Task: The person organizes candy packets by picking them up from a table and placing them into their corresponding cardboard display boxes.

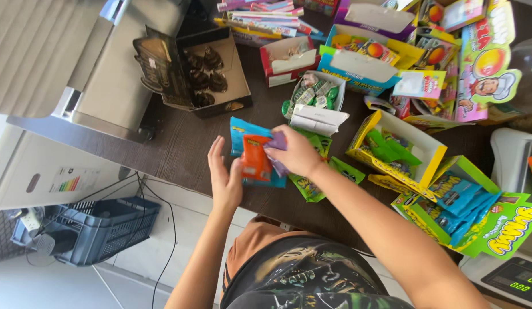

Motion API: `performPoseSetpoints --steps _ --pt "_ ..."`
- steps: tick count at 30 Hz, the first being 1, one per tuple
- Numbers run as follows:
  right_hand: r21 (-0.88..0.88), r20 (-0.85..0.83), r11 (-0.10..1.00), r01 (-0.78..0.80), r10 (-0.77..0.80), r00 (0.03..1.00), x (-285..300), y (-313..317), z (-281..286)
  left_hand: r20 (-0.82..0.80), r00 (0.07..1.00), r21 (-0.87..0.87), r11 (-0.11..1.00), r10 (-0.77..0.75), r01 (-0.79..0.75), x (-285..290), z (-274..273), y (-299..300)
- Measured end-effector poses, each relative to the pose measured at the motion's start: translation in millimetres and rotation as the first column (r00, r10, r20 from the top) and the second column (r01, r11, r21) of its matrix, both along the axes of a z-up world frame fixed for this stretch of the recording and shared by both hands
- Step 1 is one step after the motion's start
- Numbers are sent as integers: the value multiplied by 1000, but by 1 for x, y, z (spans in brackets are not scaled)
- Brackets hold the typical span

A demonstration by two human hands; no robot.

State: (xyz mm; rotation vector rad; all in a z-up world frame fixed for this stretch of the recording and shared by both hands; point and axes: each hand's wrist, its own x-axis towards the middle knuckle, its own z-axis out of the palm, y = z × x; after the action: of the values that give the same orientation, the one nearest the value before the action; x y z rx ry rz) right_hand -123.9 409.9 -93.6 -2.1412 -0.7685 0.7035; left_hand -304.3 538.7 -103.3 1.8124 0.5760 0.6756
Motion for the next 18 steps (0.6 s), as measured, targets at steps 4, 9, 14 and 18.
performPoseSetpoints --steps 4,9,14,18 --pt "156 143 988 11 -33 989 -20 15 -12 -231 972 388 920 37 58 10 -31 1" --pt "308 642 923 -231 -22 767 -32 -31 57 -184 976 647 762 119 29 10 -31 -12" --pt "-57 634 995 -81 99 767 -33 -119 21 -132 986 820 547 -105 168 39 -19 -56" --pt "-278 613 960 -11 186 768 -31 -133 -24 -278 954 845 443 -114 299 59 -24 -42"
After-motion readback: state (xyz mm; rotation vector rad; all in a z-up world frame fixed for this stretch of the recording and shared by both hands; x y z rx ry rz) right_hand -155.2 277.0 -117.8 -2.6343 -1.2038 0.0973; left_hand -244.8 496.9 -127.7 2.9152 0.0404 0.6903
